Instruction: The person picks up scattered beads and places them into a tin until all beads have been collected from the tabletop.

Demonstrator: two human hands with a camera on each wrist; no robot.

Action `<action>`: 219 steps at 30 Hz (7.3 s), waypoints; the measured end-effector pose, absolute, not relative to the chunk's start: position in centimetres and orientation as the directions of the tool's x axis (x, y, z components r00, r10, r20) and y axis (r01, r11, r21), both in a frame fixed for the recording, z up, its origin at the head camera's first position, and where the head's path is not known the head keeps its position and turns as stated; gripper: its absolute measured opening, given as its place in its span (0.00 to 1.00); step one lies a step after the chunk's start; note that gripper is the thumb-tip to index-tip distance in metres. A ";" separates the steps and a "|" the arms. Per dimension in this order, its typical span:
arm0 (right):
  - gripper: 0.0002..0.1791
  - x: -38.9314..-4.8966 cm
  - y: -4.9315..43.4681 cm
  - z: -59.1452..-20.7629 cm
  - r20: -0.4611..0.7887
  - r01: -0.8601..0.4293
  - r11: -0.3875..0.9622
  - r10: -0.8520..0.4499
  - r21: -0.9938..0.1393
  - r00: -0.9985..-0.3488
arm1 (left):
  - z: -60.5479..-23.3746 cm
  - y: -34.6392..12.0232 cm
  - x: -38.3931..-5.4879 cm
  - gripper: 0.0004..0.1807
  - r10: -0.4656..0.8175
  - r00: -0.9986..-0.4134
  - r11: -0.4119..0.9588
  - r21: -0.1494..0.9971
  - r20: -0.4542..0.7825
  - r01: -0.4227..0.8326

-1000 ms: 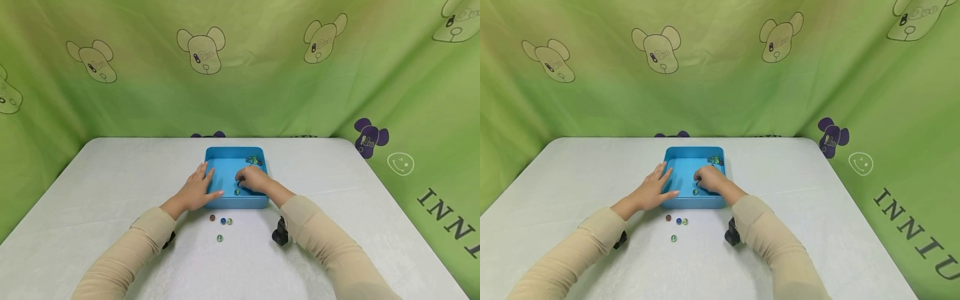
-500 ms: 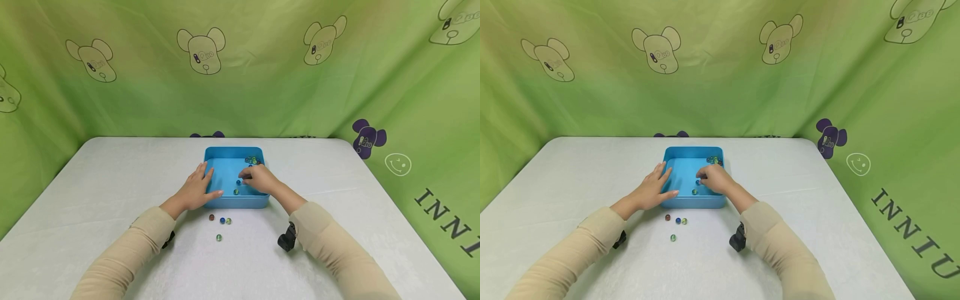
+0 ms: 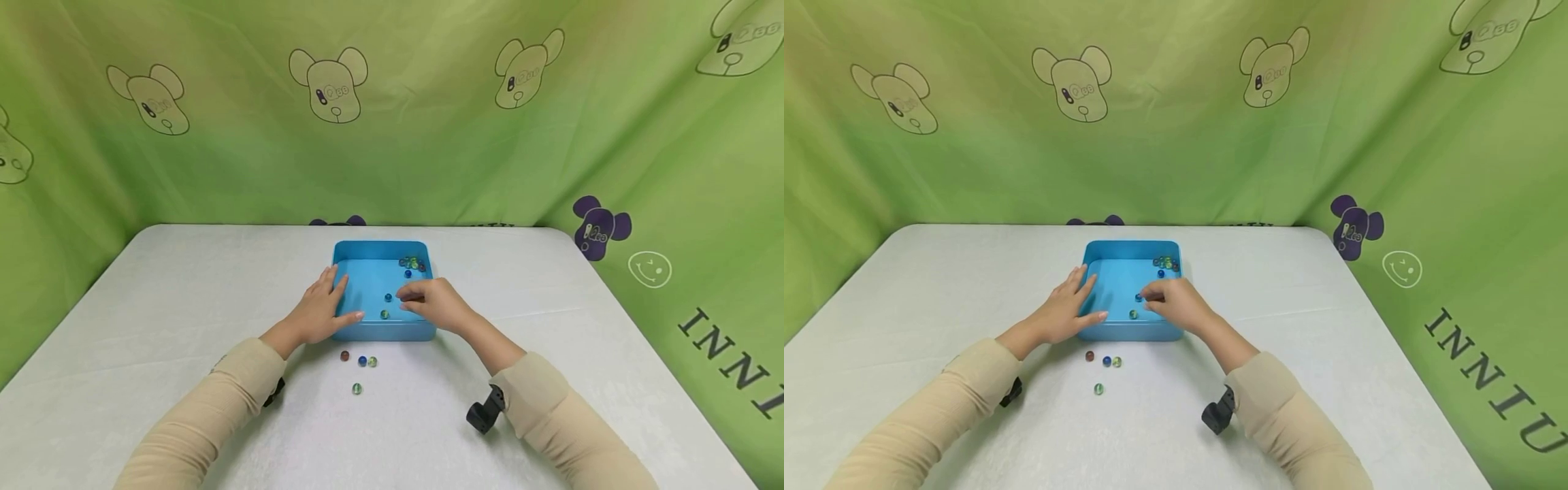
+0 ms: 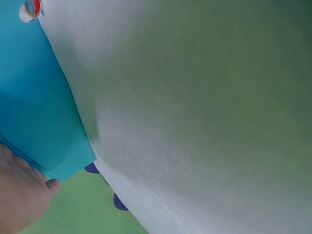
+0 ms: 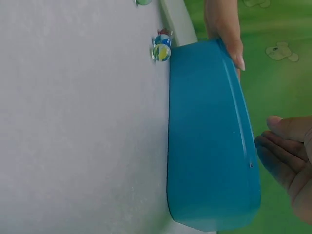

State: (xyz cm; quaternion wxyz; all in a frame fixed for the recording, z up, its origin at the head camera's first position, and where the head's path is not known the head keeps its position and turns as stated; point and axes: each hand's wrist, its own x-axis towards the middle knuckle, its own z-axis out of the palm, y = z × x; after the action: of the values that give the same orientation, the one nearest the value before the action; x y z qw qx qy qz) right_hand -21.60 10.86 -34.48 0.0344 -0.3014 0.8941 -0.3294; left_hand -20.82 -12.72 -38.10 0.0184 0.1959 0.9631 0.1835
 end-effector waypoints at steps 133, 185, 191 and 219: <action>0.09 -17.4 10.3 -35.5 0.134 -0.552 0.418 -0.698 -0.721 -0.704 | -38.1 -12.8 -21.0 0.46 0.374 -0.927 0.868 0.344 0.026 0.359; 0.09 -24.5 10.4 -36.7 0.081 -0.426 0.596 -0.517 -0.681 -0.852 | -38.8 -12.9 -21.2 0.44 0.387 -0.921 0.856 0.355 0.041 0.375; 0.08 -25.3 10.0 -36.7 0.055 -0.491 0.674 -0.558 -0.552 -0.828 | -38.7 -12.9 -21.2 0.45 0.388 -0.920 0.855 0.354 0.051 0.380; 0.06 -26.4 8.4 -37.3 -0.016 -0.632 0.749 -0.647 -0.198 -0.762 | -38.6 -13.0 -21.3 0.43 0.398 -0.916 0.850 0.354 0.054 0.390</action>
State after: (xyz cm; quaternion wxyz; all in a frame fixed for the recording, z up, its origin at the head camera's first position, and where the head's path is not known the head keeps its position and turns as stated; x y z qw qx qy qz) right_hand -26.40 8.37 -37.30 0.0417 -0.3422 0.9343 -0.0905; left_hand -21.28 -13.04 -38.59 0.0109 0.2048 0.9617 0.1817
